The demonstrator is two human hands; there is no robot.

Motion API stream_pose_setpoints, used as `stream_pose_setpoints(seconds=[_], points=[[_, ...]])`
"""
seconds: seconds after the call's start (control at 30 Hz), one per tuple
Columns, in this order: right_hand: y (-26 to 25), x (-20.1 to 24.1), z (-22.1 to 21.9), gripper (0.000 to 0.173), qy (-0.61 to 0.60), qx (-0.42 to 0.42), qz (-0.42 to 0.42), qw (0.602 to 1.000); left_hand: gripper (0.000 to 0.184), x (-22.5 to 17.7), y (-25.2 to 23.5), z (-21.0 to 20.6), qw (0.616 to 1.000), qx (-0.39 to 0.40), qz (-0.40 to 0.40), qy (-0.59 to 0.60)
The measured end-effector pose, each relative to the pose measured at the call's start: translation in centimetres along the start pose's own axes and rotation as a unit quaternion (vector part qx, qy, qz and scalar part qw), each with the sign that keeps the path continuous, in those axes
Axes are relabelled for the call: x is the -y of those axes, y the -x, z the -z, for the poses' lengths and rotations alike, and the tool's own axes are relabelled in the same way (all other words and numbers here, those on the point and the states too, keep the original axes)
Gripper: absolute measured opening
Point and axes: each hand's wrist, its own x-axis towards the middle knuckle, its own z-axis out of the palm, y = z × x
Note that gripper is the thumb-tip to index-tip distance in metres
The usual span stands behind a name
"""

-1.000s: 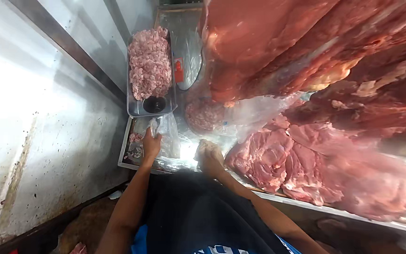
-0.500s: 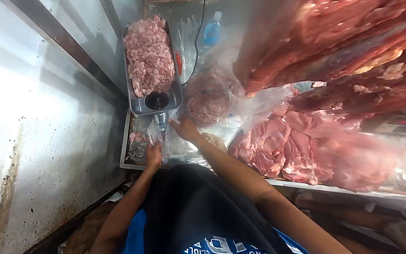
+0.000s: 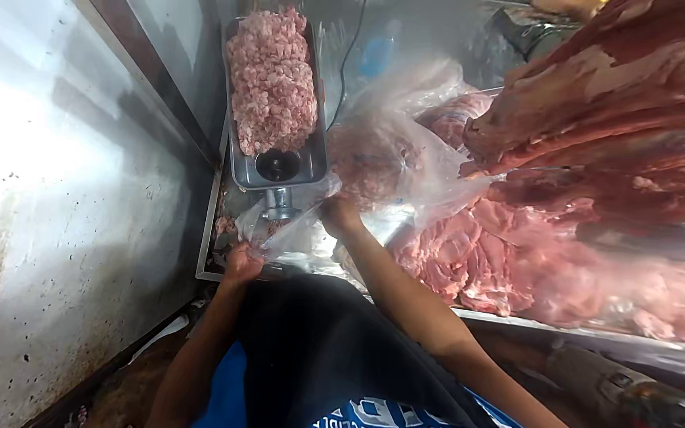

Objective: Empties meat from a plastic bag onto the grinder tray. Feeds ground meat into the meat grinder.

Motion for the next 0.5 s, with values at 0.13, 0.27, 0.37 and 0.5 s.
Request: stream_pose_setpoints(seconds=[0.13, 0.27, 0.37, 0.5], points=[[-0.6, -0.2, -0.4, 0.03, -0.005, 0.059, 0.023, 0.998, 0.023, -1.0, -3.6, -1.0, 0.995, -0.049, -0.029, -0.077], [-0.6, -1.4, 2.5, 0.029, 0.124, 0.106, 0.051, 0.985, 0.026, -2.0, -3.8, -1.9, 0.984, 0.012, -0.132, -0.123], [0.7, -2.6, 4.6, 0.024, 0.135, 0.13, 0.048, 0.981, 0.027, 0.0, -2.2, 0.5, 0.978, 0.018, -0.105, -0.177], [2.0, -3.4, 4.7, 0.02, 0.116, 0.131, 0.008, 0.985, 0.028, 2.5, -2.5, 2.4, 0.975, 0.02, -0.122, -0.187]])
